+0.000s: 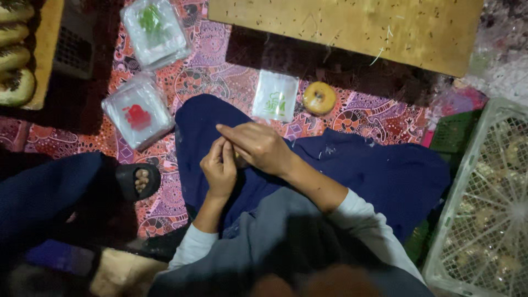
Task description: The person sits on a patterned floor mat and individually places donut-shaped pastries into clear plastic bags. They seal each bag and place the packaged pastries into a white plastic crate. The person repeats this process for multiple pastries.
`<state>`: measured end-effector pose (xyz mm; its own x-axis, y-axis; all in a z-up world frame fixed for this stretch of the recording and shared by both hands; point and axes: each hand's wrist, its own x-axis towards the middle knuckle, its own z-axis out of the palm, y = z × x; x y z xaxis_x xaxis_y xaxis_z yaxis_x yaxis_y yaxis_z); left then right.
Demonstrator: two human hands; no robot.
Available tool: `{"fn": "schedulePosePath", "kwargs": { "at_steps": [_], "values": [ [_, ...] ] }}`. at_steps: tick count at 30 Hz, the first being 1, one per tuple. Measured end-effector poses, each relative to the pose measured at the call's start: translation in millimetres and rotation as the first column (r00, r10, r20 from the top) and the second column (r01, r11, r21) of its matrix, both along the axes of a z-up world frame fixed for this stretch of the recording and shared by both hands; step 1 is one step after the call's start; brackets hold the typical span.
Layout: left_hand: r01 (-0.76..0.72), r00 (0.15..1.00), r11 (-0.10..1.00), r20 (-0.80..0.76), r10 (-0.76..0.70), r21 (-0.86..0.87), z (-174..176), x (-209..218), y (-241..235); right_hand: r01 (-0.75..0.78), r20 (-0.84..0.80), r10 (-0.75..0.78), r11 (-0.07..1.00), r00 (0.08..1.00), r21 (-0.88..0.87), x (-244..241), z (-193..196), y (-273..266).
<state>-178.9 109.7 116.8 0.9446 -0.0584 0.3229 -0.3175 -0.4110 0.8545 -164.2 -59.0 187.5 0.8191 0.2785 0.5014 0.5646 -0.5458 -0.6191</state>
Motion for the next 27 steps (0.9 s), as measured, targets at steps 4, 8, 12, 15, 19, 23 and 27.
{"fn": "schedulePosePath", "kwargs": {
  "at_steps": [4,8,12,15,19,23,27],
  "values": [
    [0.026,1.000,0.999,-0.007,-0.026,0.025,4,0,-4,0.028,-0.128,-0.025,0.999,0.991,0.019,-4,-6,-2],
    [0.040,0.998,0.999,0.041,-0.039,-0.016,11,-1,-10,0.136,-0.119,-0.118,0.979,0.986,0.153,-3,-32,-7],
    [-0.057,0.996,0.979,-0.072,0.044,-0.194,12,-3,-9,0.432,-0.366,-0.358,0.890,0.859,0.143,18,-77,-63],
    [-0.157,0.978,0.861,-0.199,0.066,-0.483,11,4,-5,0.614,-0.623,-0.489,0.789,0.611,-0.018,22,-108,-106],
    [-0.268,0.960,0.798,-0.220,0.173,-0.541,17,5,0,0.465,-0.654,-0.261,0.871,0.710,0.157,-7,-131,-90],
    [-0.255,0.964,0.842,-0.194,0.183,-0.475,28,6,-5,0.188,-0.633,0.173,0.867,0.755,0.461,-25,-120,-39],
    [-0.253,0.965,0.862,-0.181,0.191,-0.438,39,-3,-4,0.139,-0.550,0.129,0.897,0.825,0.420,-39,-86,-10]
  ]
}}
